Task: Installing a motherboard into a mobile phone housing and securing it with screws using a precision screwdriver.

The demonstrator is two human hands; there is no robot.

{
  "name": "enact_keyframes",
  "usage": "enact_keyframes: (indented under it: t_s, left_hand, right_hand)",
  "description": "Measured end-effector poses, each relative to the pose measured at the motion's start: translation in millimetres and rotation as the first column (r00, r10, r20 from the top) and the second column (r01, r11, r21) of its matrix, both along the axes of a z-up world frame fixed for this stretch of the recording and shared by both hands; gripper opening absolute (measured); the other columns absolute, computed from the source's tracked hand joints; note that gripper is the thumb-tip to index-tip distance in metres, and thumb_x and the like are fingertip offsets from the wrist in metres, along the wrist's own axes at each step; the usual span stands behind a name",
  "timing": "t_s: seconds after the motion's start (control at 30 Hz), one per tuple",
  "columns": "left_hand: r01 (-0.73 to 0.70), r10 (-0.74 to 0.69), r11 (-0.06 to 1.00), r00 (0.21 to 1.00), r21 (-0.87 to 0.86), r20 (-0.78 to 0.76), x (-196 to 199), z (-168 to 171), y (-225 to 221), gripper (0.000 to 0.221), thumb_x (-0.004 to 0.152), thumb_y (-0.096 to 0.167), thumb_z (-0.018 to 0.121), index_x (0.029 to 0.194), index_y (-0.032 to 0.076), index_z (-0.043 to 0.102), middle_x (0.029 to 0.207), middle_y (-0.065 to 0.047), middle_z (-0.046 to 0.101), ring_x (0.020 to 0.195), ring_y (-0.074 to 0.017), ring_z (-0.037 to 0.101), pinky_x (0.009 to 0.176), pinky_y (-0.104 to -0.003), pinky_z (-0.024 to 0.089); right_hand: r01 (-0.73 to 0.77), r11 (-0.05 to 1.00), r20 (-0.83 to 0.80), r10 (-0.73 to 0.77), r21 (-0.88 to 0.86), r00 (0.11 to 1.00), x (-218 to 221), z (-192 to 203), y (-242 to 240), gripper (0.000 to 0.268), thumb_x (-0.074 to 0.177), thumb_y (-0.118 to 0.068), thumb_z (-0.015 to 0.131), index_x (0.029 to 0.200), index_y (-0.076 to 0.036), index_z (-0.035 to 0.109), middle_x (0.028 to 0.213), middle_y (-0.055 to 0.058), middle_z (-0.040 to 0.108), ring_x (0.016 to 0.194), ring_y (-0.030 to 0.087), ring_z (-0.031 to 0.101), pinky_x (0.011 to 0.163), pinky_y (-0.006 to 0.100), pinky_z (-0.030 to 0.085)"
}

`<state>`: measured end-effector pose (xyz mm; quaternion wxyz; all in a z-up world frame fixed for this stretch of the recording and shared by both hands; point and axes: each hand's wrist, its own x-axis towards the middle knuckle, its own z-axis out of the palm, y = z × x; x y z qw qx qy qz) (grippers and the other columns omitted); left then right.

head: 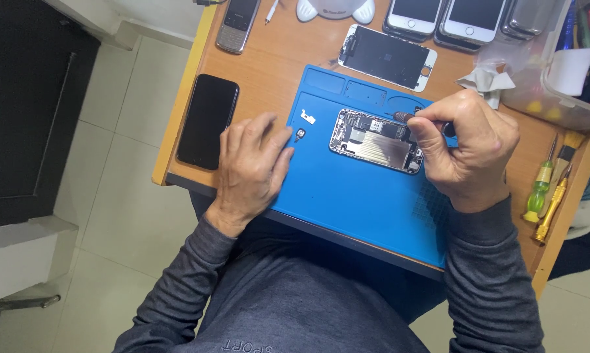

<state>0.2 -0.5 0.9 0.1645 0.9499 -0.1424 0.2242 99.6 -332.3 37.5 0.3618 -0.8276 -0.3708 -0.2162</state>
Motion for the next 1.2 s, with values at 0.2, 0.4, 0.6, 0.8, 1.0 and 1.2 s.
enact_keyframes:
  t_s: [0.2, 0.4, 0.6, 0.8, 1.0, 1.2]
  left_hand:
    - [0.001, -0.001, 1.0, 1.0, 0.004, 0.0, 4, -7, 1, 0.034, 0.113, 0.026, 0.081, 0.142, 0.01, 0.077, 0.152, -0.02, 0.062, 0.129, -0.038, 0.061, 0.103, -0.054, 0.053]
    - [-0.124, 0.125, 0.992, 0.986, -0.01, 0.109, 22, 3, -19, 0.021, 0.11, 0.028, 0.083, 0.116, 0.009, 0.077, 0.14, -0.017, 0.066, 0.12, -0.0377, 0.06, 0.098, -0.053, 0.051]
    - [-0.113, 0.109, 0.993, 0.988, 0.033, 0.11, 44, 1, -28, 0.025, 0.102, 0.028, 0.09, 0.108, 0.01, 0.073, 0.131, -0.016, 0.069, 0.117, -0.0374, 0.063, 0.095, -0.052, 0.049]
    - [-0.029, 0.028, 1.0, 0.996, 0.004, 0.08, 47, 2, -25, 0.014, 0.104, 0.018, 0.079, 0.114, 0.008, 0.078, 0.136, -0.016, 0.067, 0.115, -0.0367, 0.06, 0.096, -0.053, 0.047]
    - [-0.001, 0.002, 1.0, 0.999, -0.018, 0.038, 38, 12, -11, 0.026, 0.109, 0.019, 0.078, 0.134, 0.009, 0.079, 0.141, -0.014, 0.068, 0.121, -0.0358, 0.062, 0.098, -0.054, 0.049]
    - [0.515, -0.435, 0.827, 0.84, -0.225, 0.324, 11, 45, -60, 0.022, 0.104, -0.006, 0.052, 0.113, -0.002, 0.072, 0.11, -0.021, 0.076, 0.091, -0.0367, 0.072, 0.08, -0.052, 0.058]
  right_hand:
    - [-0.01, 1.0, 0.023, 0.011, -0.01, 1.0, 1, 1, 1, 0.027, 0.126, -0.015, 0.074, 0.108, 0.005, 0.073, 0.093, 0.018, 0.074, 0.077, 0.031, 0.065, 0.072, 0.043, 0.049]
    - [-0.003, 1.0, 0.021, 0.004, -0.013, 1.0, 1, -1, 0, 0.027, 0.126, -0.015, 0.074, 0.108, 0.005, 0.073, 0.094, 0.018, 0.074, 0.078, 0.031, 0.065, 0.072, 0.043, 0.049]
    - [-0.007, 1.0, 0.028, 0.007, -0.003, 1.0, 3, -2, -2, 0.028, 0.125, -0.016, 0.073, 0.107, 0.005, 0.073, 0.092, 0.018, 0.073, 0.077, 0.03, 0.065, 0.07, 0.042, 0.049]
    - [-0.003, 1.0, 0.02, 0.004, -0.006, 1.0, 2, -1, -2, 0.027, 0.126, -0.016, 0.073, 0.107, 0.004, 0.073, 0.093, 0.017, 0.073, 0.077, 0.03, 0.064, 0.071, 0.042, 0.048]
    - [0.002, 1.0, 0.049, -0.002, -0.008, 0.999, 3, -1, -2, 0.03, 0.125, -0.018, 0.073, 0.107, 0.005, 0.074, 0.093, 0.018, 0.074, 0.077, 0.031, 0.067, 0.071, 0.043, 0.049]
    - [0.055, 0.997, 0.003, -0.055, 0.049, 0.998, -1, 5, -10, 0.034, 0.129, -0.018, 0.074, 0.108, 0.009, 0.072, 0.097, 0.024, 0.076, 0.079, 0.033, 0.068, 0.072, 0.045, 0.05]
